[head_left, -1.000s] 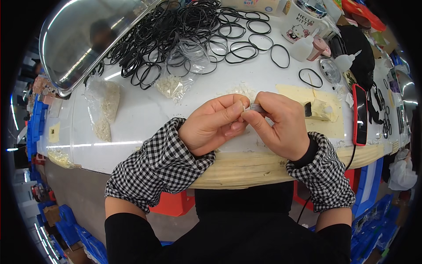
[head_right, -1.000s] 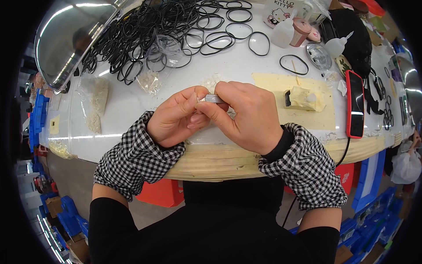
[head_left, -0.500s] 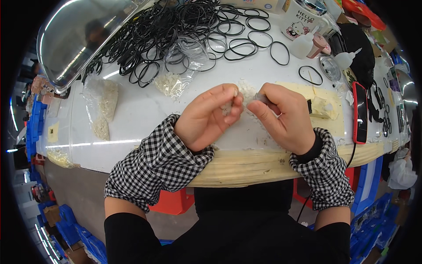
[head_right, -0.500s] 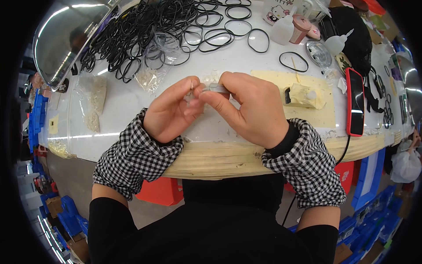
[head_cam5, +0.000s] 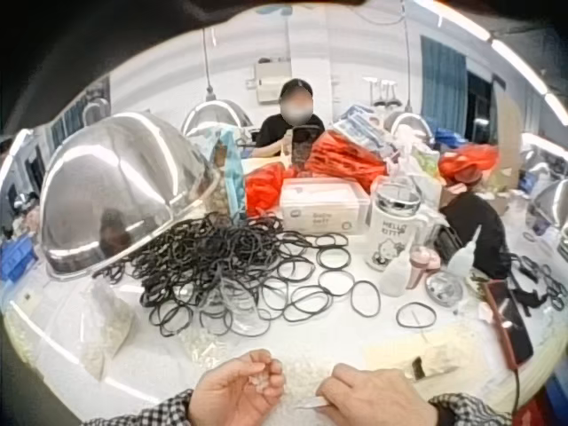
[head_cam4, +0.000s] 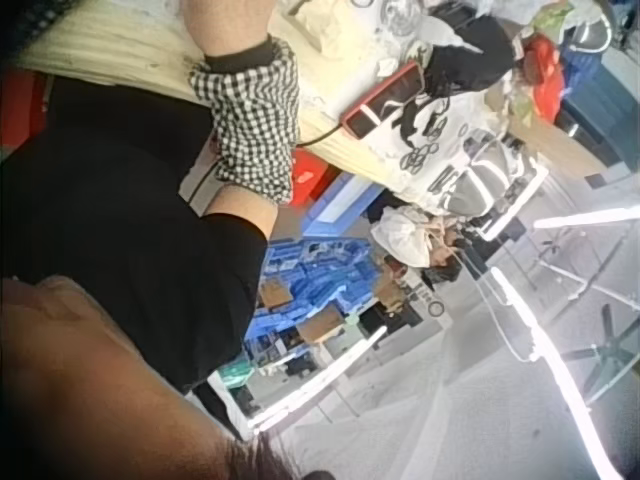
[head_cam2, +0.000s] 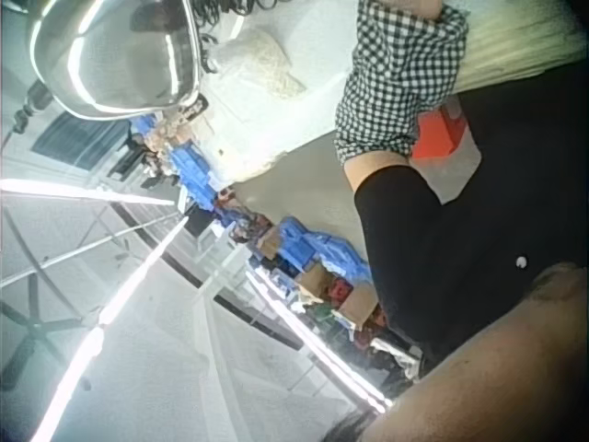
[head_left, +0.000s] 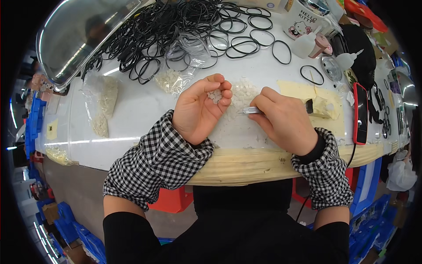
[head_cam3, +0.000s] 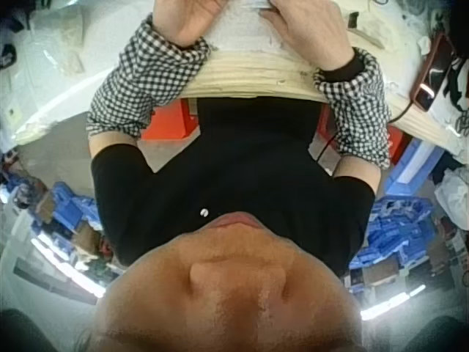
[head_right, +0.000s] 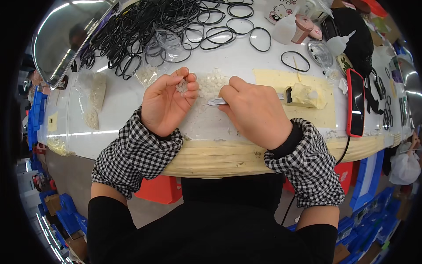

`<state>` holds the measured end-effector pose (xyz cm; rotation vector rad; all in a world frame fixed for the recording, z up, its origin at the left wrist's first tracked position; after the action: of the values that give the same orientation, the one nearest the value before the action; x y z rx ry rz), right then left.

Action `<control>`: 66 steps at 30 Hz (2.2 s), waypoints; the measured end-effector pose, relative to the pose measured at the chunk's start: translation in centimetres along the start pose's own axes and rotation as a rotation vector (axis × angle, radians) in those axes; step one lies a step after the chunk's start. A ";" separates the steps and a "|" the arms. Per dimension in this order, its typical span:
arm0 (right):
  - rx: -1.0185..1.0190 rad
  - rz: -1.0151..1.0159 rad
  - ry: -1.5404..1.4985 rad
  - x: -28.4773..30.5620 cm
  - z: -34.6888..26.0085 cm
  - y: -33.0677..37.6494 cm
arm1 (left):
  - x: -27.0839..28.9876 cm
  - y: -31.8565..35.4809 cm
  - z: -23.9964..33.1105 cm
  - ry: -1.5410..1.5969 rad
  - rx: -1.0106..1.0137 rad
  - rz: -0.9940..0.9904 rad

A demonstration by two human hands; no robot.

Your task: Assembling small plastic and rubber electronic components at a factory workbench.

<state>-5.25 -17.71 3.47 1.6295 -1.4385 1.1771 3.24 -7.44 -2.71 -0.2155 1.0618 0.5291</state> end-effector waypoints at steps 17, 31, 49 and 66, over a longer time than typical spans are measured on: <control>0.076 0.372 -0.329 2.8 -0.2 0.3 | -2.2 0.6 -2.1 -0.418 0.219 -0.058; 0.198 0.543 -0.161 3.5 -1.0 0.8 | -2.9 0.6 -2.7 -0.224 0.250 -0.156; 0.109 0.449 -0.375 3.3 -0.8 0.6 | -2.4 0.5 -1.8 -0.339 0.138 -0.114; 0.028 0.404 -0.182 2.7 -0.8 0.3 | -4.1 0.6 -2.9 -0.200 0.202 -0.333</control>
<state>-5.69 -18.05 6.21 1.5397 -1.9418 1.2935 -0.88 -9.40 -0.49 -0.1535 0.8552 0.1376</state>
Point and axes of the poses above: each hand's wrist, its own y-axis away from the middle knuckle, its own x-axis out of the back of the hand, z = x × y, the point moved 8 cm from there along -y, towards the middle knuckle, and after that the axes turned 9 degrees about -z, right-handed, at the moved point
